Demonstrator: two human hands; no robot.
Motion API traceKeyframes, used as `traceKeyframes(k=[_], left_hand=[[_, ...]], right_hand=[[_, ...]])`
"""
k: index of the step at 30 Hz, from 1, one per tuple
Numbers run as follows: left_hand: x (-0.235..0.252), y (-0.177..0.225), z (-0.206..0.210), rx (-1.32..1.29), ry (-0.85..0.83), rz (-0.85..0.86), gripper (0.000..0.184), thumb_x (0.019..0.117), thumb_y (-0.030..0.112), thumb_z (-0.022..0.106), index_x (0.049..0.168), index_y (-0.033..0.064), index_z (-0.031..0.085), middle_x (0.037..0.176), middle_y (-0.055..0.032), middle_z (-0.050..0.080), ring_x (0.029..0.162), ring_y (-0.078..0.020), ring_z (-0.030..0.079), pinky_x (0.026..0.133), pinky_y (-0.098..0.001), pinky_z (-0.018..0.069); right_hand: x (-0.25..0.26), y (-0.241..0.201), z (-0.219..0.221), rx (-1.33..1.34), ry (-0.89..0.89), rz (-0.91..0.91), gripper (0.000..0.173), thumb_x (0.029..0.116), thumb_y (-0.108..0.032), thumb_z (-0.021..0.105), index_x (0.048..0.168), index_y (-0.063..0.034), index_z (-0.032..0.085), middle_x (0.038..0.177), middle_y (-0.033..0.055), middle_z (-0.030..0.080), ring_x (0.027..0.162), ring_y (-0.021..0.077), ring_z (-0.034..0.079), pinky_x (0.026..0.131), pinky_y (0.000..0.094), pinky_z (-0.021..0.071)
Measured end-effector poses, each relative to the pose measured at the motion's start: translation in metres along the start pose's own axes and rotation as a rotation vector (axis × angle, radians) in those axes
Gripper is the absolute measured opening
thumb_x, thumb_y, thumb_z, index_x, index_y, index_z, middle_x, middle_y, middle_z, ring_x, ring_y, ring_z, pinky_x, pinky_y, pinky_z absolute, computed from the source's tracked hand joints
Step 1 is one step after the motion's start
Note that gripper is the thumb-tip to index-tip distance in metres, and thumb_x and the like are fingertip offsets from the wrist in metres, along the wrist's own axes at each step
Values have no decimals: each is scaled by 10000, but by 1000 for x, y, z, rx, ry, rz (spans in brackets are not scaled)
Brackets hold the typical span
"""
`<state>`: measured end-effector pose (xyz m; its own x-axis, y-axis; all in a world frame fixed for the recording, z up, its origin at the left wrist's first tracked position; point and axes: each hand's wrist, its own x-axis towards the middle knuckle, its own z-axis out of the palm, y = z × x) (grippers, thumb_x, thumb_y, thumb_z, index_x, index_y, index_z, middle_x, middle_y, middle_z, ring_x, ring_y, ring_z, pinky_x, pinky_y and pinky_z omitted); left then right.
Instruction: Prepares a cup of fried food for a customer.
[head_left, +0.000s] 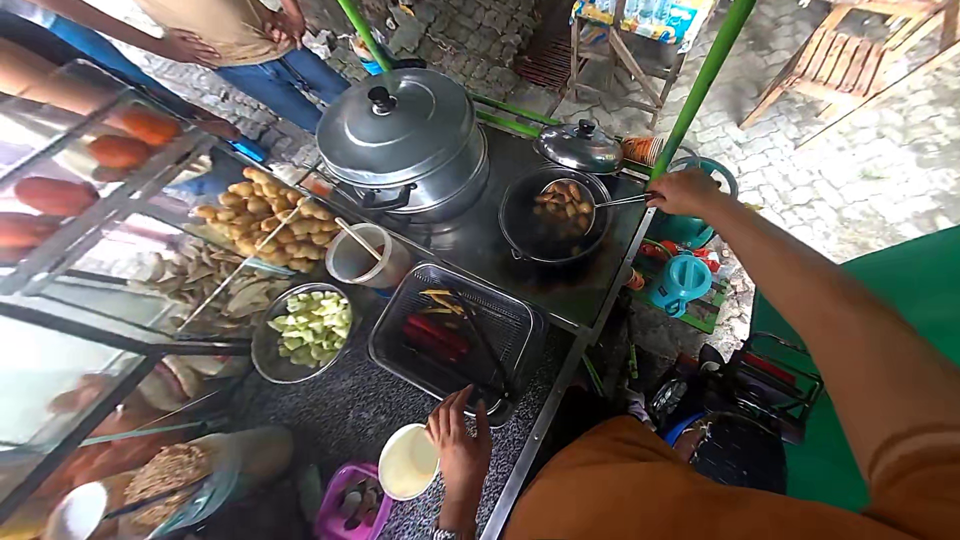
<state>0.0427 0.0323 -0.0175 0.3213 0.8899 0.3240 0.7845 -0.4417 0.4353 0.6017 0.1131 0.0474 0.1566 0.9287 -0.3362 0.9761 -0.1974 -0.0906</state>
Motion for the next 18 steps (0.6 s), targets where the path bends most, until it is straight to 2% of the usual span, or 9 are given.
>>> traceKeyframes(k=[3,7,10,12,14,18], left_hand=[[6,0,2,13,-40,-57,373,966,234,566,1182,-45,688,1084,-219,715,1048,-438,657,968,-616,445],[20,4,2,11,-161,-258,426,983,218,593,1292,-75,616,1060,-241,707,1042,-461,649,962,-650,439],[31,9,2,56,-253,-378,455,1016,255,605,1353,-49,576,991,-240,714,1008,-469,656,965,-668,424],[36,9,4,115,-276,-388,413,1028,294,596,1320,4,636,939,-216,732,975,-466,670,956,-688,406],[40,9,7,152,-293,-406,405,1038,345,580,1295,44,669,930,-196,742,978,-456,673,972,-695,384],[48,9,12,186,-289,-446,506,1033,406,579,1345,9,605,948,-216,736,963,-436,691,996,-689,378]], right_hand=[[8,6,-14,-116,-30,-104,295,1043,-275,610,1171,-31,714,1128,220,720,1097,427,680,946,641,497],[15,2,-9,-55,-107,-122,309,1016,-313,655,1165,-54,735,1084,221,725,1079,432,678,933,662,496],[18,6,16,84,-104,-121,344,1009,-341,666,1156,-39,739,1081,229,723,1080,430,677,941,665,494],[13,5,30,192,-105,-94,361,1017,-348,656,1179,-35,734,1095,233,722,1099,430,672,971,658,482],[6,4,47,292,-72,-72,349,1020,-344,653,1154,-35,744,1059,228,731,1064,426,685,955,658,494],[-8,-6,79,402,53,-11,375,1026,-354,642,1185,-27,737,1041,232,737,1028,428,699,929,661,508]])
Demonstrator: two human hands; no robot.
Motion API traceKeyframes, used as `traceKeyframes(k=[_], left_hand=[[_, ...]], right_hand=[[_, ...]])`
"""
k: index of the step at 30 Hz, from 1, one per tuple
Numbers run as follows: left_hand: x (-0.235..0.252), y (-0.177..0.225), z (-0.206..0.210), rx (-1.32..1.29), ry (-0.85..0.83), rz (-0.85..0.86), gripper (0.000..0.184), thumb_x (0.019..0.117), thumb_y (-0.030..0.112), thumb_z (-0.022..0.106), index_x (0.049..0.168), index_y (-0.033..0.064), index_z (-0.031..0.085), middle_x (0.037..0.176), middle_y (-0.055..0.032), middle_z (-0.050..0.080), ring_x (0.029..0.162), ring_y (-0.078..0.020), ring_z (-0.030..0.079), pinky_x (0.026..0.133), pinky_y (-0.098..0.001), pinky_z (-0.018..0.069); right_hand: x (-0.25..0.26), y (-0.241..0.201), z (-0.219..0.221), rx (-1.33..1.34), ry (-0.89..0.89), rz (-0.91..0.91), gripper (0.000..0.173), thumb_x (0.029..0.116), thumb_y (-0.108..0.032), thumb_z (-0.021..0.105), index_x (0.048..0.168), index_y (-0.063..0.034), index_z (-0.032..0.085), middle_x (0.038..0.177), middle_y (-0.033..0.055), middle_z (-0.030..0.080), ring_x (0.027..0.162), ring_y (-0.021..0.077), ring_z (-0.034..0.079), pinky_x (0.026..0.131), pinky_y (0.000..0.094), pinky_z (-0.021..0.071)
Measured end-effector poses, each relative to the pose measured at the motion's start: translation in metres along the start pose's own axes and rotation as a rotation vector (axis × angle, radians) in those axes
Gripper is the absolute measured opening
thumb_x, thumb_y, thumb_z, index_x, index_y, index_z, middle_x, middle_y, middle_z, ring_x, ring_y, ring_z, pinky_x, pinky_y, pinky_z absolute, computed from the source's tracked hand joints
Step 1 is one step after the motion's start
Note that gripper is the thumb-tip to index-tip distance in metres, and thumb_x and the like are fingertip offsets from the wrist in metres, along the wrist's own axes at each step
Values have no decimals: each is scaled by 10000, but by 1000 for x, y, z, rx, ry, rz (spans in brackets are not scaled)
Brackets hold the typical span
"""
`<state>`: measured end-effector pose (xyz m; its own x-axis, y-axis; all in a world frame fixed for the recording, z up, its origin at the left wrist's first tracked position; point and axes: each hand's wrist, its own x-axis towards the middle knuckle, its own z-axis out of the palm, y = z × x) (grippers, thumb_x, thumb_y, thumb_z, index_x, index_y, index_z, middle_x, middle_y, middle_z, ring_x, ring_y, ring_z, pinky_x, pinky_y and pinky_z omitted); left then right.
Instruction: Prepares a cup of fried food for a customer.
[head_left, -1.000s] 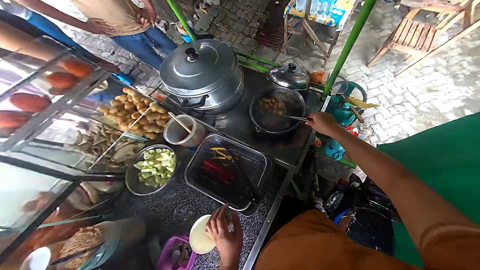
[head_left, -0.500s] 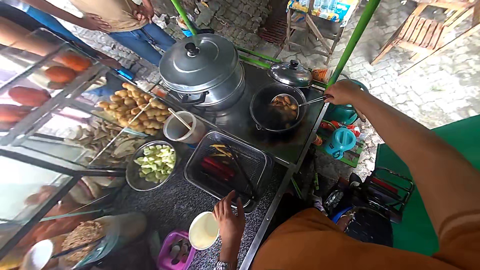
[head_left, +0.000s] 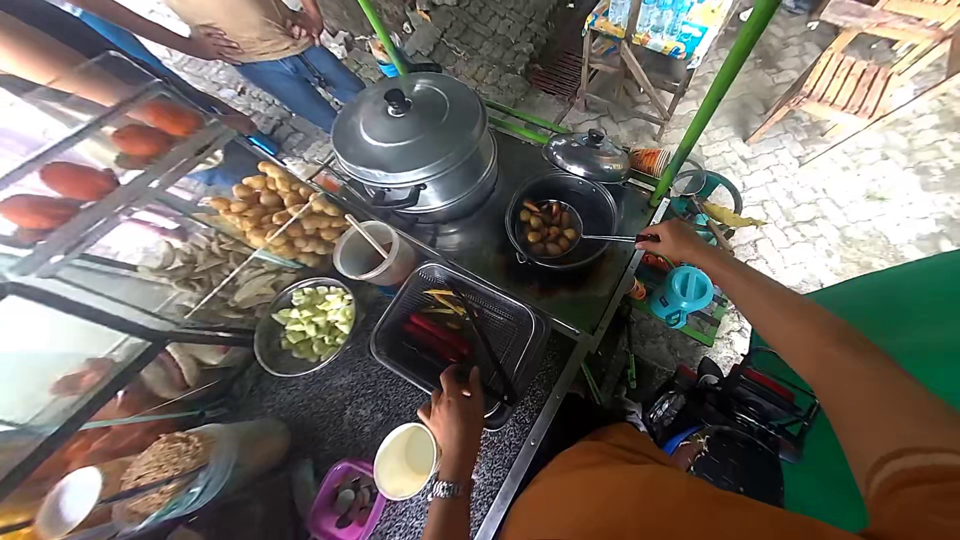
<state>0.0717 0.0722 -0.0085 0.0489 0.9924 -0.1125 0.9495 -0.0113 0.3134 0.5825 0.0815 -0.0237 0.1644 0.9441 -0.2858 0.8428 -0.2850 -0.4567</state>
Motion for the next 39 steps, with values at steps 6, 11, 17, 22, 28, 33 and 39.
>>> traceKeyframes(k=[6,11,17,22,28,33,39], left_hand=[[8,3,4,27,-29,-46,496,1030,342,591,1400,15,553,943,-229,728,955,-427,693,1036,-674,352],[7,7,2,0,-46,-87,429,1023,220,536,1395,7,552,995,-242,724,1000,-426,684,1068,-655,325],[-6,3,-7,-56,72,-48,366,992,200,549,1269,-25,631,923,-238,723,925,-421,695,1021,-640,369],[-25,1,-20,-110,143,-15,356,983,174,549,1246,-45,646,896,-242,716,888,-424,694,1006,-651,384],[-49,-9,-36,-171,245,17,331,953,160,599,1201,-50,664,784,-186,695,742,-353,673,903,-631,425],[-66,-18,-44,-187,319,52,316,942,164,603,1169,-42,679,728,-149,673,672,-314,649,856,-615,435],[-85,-30,-55,-234,370,65,344,949,207,592,1167,-46,673,713,-121,674,649,-270,637,845,-608,417]], right_hand=[[-39,-7,18,111,217,-19,347,1032,-292,640,1229,-20,727,1102,225,743,1050,427,709,926,658,517],[-70,-23,34,90,314,51,339,1034,-279,641,1221,-9,724,1119,236,734,1031,443,707,898,676,521],[-79,-25,36,82,335,55,345,1034,-266,643,1227,9,719,1114,252,730,1026,456,705,900,678,517],[-82,-25,35,75,289,92,372,1043,-274,627,1244,31,697,1137,283,713,1061,492,684,933,700,492],[-91,-33,39,86,305,104,345,1039,-256,634,1218,30,709,1097,292,717,1044,492,685,931,704,480],[-95,-40,43,92,337,113,332,1035,-248,641,1200,30,717,1067,299,719,1021,505,687,914,715,478],[-101,-59,29,31,331,122,341,1037,-258,638,1213,24,714,1068,290,723,1025,496,688,916,710,478]])
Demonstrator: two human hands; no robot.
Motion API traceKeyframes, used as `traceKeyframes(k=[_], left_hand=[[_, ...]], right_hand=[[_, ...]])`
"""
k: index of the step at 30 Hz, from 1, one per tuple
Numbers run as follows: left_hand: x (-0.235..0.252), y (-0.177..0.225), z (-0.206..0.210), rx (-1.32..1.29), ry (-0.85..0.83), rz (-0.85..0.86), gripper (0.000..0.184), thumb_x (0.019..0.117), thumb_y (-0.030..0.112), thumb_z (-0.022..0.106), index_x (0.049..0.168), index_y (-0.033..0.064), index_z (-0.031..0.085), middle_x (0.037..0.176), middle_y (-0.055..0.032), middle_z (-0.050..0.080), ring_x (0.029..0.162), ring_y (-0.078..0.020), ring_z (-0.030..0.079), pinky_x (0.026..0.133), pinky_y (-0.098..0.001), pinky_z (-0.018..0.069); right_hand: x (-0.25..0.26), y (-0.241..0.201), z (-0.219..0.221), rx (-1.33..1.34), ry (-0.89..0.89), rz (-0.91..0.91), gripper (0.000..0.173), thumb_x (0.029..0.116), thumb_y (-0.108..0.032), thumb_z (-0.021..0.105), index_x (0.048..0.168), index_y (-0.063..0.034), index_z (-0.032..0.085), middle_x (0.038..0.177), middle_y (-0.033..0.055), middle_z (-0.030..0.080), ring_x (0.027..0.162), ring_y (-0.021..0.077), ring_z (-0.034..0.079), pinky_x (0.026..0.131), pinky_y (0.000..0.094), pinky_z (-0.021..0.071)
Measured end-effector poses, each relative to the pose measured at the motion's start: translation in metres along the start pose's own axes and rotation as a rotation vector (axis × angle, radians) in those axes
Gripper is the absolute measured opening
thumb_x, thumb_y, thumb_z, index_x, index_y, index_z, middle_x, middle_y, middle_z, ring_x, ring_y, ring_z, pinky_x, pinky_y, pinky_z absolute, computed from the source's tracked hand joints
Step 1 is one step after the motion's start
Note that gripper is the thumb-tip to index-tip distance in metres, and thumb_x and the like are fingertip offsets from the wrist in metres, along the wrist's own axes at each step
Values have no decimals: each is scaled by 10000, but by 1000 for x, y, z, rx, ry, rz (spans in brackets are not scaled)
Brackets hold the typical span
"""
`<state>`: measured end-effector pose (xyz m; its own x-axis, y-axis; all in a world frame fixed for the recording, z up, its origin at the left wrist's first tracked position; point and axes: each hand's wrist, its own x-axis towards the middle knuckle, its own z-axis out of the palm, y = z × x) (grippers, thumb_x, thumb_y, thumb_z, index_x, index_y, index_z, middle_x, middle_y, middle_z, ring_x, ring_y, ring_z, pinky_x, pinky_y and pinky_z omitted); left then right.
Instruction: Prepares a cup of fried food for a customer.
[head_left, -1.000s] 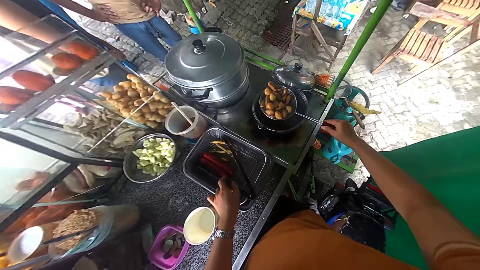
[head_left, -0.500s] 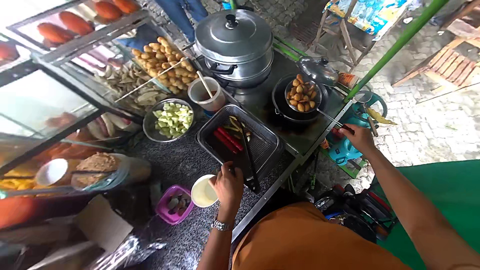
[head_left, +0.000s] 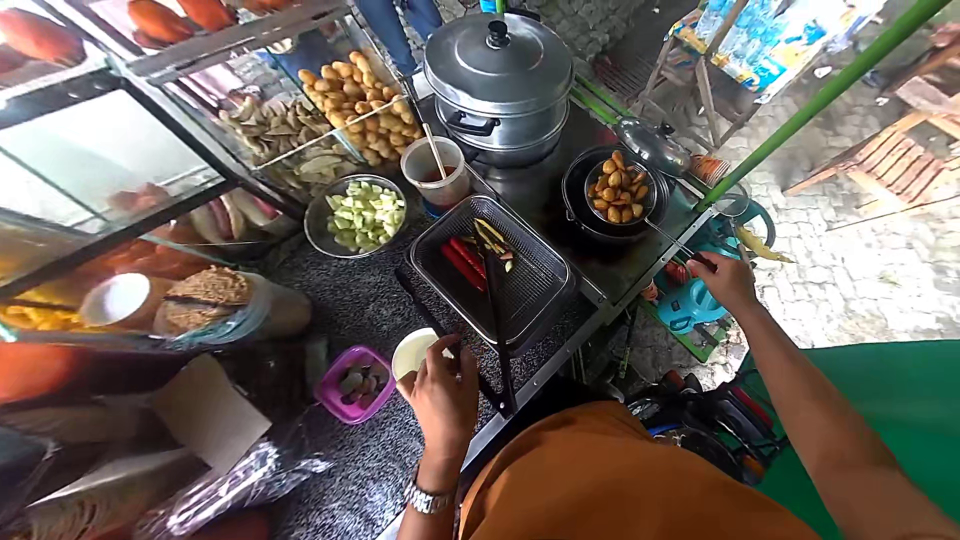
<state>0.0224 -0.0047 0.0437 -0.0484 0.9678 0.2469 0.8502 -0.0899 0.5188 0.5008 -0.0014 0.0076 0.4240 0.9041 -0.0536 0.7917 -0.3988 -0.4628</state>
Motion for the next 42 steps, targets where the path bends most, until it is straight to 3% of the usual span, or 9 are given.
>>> traceKeyframes(k=[13,20,23,26,29,31,33,37,42], left_hand=[[-18,-8,-20,-38,70,-11,363,942,221,562,1160,-48,671,739,-131,680,667,-253,627,841,-588,396],[-23,-3,-7,-53,31,27,316,938,182,573,1133,-35,692,738,-119,691,677,-272,661,848,-583,447],[-21,9,4,-76,4,75,302,923,170,585,1117,-32,697,779,-139,713,716,-303,690,853,-592,473],[-16,28,18,-173,-49,124,300,935,157,604,1144,-43,684,854,-161,732,803,-334,714,875,-608,482],[-15,32,24,-227,-25,171,401,988,275,588,1256,-20,635,944,-135,738,896,-322,699,891,-588,468],[-19,18,17,-257,11,126,534,1001,397,580,1338,-16,578,1106,-185,699,1019,-374,652,912,-609,458],[-30,-9,13,-307,74,31,627,972,449,620,1338,-53,538,1197,-251,648,1104,-420,609,951,-636,441],[-70,-61,21,-417,91,-290,820,888,442,731,1367,-154,436,1309,-349,540,1193,-420,539,991,-539,452],[-72,-78,44,-541,22,-581,1116,805,357,847,1562,-111,175,1555,-376,305,1402,-456,398,1099,-541,405]], right_hand=[[-85,-174,63,154,-402,-62,443,1078,-313,527,1399,-17,601,1331,211,648,1221,361,639,1052,552,492],[-98,-187,111,281,-282,-270,598,1035,-388,593,1439,50,540,1456,280,526,1373,425,498,1156,524,410],[-119,-207,85,599,-510,-270,726,980,-455,625,1499,29,474,1592,241,390,1454,335,427,1165,456,416],[-138,-230,68,925,-847,-121,803,946,-330,694,1593,-43,314,1586,155,422,1321,189,568,1041,334,529],[-132,-232,63,1146,-896,58,759,908,-57,545,1610,-186,288,1449,107,578,1022,196,698,758,350,609],[-111,-223,58,1042,-821,94,686,948,-50,503,1593,-220,340,1324,93,655,834,166,694,619,302,570],[-85,-209,53,728,-716,40,534,1076,-290,506,1587,-215,371,1255,70,685,798,123,642,642,281,519],[-42,-186,51,92,-456,-202,764,1049,-533,506,1615,-59,310,1478,271,520,1320,423,553,1092,617,435],[-29,-213,56,-262,-221,-463,633,1000,-402,671,1487,-28,515,1291,261,633,1187,457,615,927,623,516]])
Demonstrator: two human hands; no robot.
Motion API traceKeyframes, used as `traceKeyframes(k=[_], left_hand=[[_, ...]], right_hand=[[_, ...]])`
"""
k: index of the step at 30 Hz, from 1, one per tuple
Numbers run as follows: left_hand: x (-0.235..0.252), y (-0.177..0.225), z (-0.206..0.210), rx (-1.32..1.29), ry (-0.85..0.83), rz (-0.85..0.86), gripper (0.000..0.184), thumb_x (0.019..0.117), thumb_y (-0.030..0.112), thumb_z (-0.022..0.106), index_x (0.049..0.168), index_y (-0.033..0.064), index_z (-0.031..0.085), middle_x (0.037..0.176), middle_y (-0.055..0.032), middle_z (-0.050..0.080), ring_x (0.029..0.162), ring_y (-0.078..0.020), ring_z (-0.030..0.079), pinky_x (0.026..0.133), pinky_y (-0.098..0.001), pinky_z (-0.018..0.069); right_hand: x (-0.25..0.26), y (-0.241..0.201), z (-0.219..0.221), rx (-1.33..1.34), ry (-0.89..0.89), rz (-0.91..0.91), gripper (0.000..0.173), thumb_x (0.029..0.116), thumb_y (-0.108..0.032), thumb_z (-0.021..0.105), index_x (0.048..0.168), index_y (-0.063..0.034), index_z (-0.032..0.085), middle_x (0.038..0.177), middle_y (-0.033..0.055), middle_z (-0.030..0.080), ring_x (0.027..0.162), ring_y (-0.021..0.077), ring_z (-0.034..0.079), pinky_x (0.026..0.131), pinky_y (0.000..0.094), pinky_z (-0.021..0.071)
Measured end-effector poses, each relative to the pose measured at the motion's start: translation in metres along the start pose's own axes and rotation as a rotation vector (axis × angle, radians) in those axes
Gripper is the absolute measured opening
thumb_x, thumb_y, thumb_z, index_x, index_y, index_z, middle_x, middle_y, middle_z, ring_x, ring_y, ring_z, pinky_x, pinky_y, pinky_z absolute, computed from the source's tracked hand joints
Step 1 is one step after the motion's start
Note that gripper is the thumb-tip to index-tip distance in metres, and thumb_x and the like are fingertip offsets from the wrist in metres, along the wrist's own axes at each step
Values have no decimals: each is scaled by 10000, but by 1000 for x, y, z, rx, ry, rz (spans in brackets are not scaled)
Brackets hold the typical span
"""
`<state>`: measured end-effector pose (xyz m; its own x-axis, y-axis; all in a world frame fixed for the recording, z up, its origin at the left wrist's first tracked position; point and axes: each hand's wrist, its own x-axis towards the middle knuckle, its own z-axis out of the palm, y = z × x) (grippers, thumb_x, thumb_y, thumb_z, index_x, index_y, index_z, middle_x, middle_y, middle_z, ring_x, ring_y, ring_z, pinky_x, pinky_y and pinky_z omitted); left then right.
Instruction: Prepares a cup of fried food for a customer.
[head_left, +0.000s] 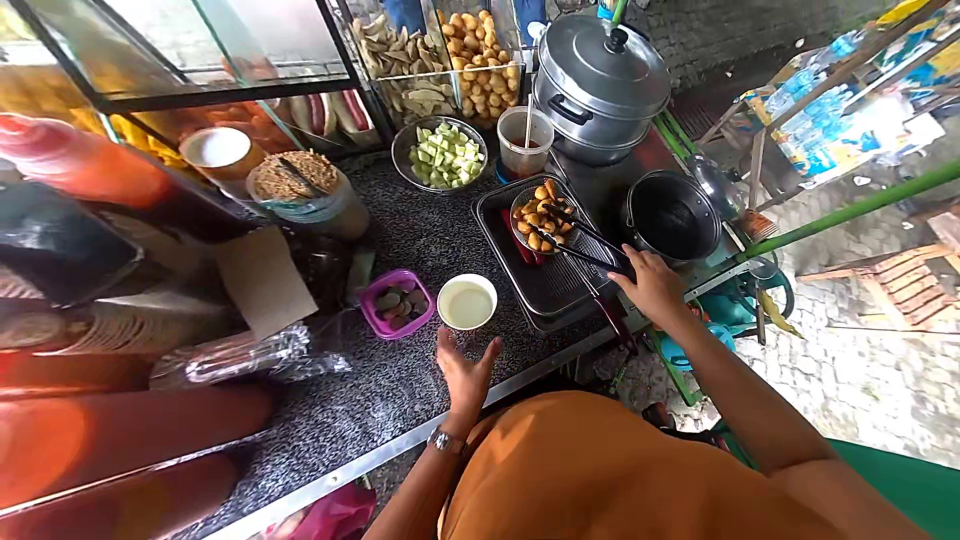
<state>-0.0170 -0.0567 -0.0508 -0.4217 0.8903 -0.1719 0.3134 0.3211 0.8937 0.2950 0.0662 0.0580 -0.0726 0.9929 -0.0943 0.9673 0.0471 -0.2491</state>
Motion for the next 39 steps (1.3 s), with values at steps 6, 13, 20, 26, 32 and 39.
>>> traceKeyframes(k=[6,13,20,26,32,39], left_hand=[[60,5,40,53,183,141,1189,689,308,908,1566,-85,209,1505,-378,382,1402,-514,381,1172,-615,274],[101,45,33,142,78,331,1010,729,271,919,1520,-8,356,1487,-317,402,1356,-461,450,1094,-594,410],[111,58,15,250,11,367,956,704,225,937,1492,26,433,1477,-312,412,1303,-478,489,1026,-617,456],[113,62,9,255,-5,383,990,676,194,949,1499,30,424,1477,-315,406,1317,-482,475,1035,-634,445],[114,68,5,284,-56,353,996,694,179,933,1516,15,395,1486,-332,381,1324,-490,467,1037,-635,443],[117,69,-5,308,-92,329,997,692,191,945,1515,28,406,1484,-320,405,1313,-515,465,1035,-672,421]], right_hand=[[18,-7,-3,-28,64,-87,472,1000,-317,688,1392,-64,619,1223,222,674,1111,436,649,855,612,541],[-8,-8,-41,140,-94,-101,606,956,-408,733,1438,-70,589,1273,206,668,1172,392,644,976,608,513],[17,8,-32,-48,-133,130,638,985,-456,675,1447,-31,561,1363,238,613,1228,454,595,958,648,493],[34,-4,-31,-39,-186,102,638,991,-488,652,1457,-61,564,1389,204,614,1251,425,592,987,625,486],[61,-17,-47,-122,-341,87,696,996,-531,615,1474,-32,532,1426,210,585,1294,406,574,1033,614,464],[98,-11,-94,-327,-416,-52,741,947,-510,701,1513,-77,501,1464,196,556,1335,409,537,1047,641,437]])
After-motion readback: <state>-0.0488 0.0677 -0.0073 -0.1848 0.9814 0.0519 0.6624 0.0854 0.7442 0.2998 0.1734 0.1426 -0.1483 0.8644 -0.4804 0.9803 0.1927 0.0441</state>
